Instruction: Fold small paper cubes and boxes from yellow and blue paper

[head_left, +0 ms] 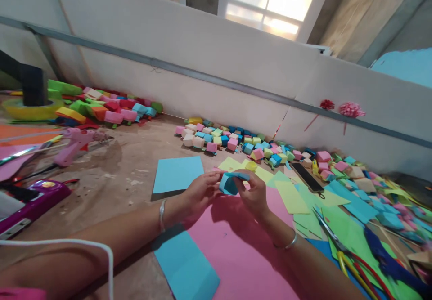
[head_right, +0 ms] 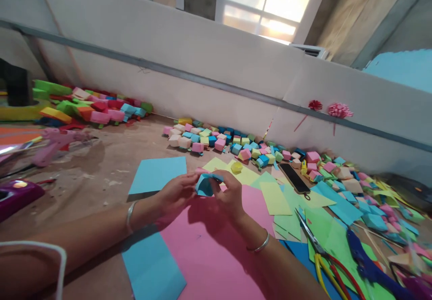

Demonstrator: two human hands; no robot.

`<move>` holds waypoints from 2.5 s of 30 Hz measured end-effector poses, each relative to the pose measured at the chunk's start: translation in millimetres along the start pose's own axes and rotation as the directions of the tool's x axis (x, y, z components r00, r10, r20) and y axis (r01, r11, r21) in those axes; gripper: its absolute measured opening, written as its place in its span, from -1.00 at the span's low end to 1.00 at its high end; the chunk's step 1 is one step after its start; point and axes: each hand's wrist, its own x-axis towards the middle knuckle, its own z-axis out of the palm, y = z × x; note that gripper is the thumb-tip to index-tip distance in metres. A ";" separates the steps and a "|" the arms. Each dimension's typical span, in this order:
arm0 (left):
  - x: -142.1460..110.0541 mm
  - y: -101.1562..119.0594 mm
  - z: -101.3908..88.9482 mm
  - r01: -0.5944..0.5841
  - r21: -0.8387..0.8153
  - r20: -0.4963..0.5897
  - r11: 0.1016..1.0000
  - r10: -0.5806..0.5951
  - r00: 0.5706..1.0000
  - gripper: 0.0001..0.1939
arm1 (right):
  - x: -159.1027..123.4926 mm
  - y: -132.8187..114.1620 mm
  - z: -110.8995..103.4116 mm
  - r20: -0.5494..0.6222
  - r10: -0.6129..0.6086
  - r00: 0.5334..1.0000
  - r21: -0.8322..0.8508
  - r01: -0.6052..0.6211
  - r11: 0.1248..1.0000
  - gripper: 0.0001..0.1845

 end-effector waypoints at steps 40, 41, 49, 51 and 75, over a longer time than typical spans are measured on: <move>-3.5 2.4 -3.5 -0.178 0.408 0.149 0.895 0.127 0.981 -0.70 | 12.8 -23.5 -11.1 0.223 0.085 0.971 -0.278 -0.020 0.960 -0.85; -3.6 3.8 -3.3 -0.223 0.466 0.151 0.856 0.171 0.974 -0.70 | 12.9 -23.2 -11.4 0.239 0.088 0.967 -0.275 -0.020 0.961 -0.83; -10.2 4.1 0.7 -0.387 0.858 0.220 0.338 0.440 0.871 -0.91 | 7.8 -19.8 -6.6 0.249 0.126 0.960 -0.361 -0.029 0.932 -0.86; -11.4 1.6 0.5 -0.392 0.898 0.262 0.201 0.471 0.842 -0.91 | 6.9 -21.2 -4.8 0.287 0.142 0.947 -0.383 -0.022 0.924 -0.84; -8.4 7.7 6.0 -0.197 0.769 0.104 0.608 0.185 0.977 -0.83 | -1.0 -28.6 -3.3 0.334 0.331 0.883 -0.579 -0.084 0.811 -0.89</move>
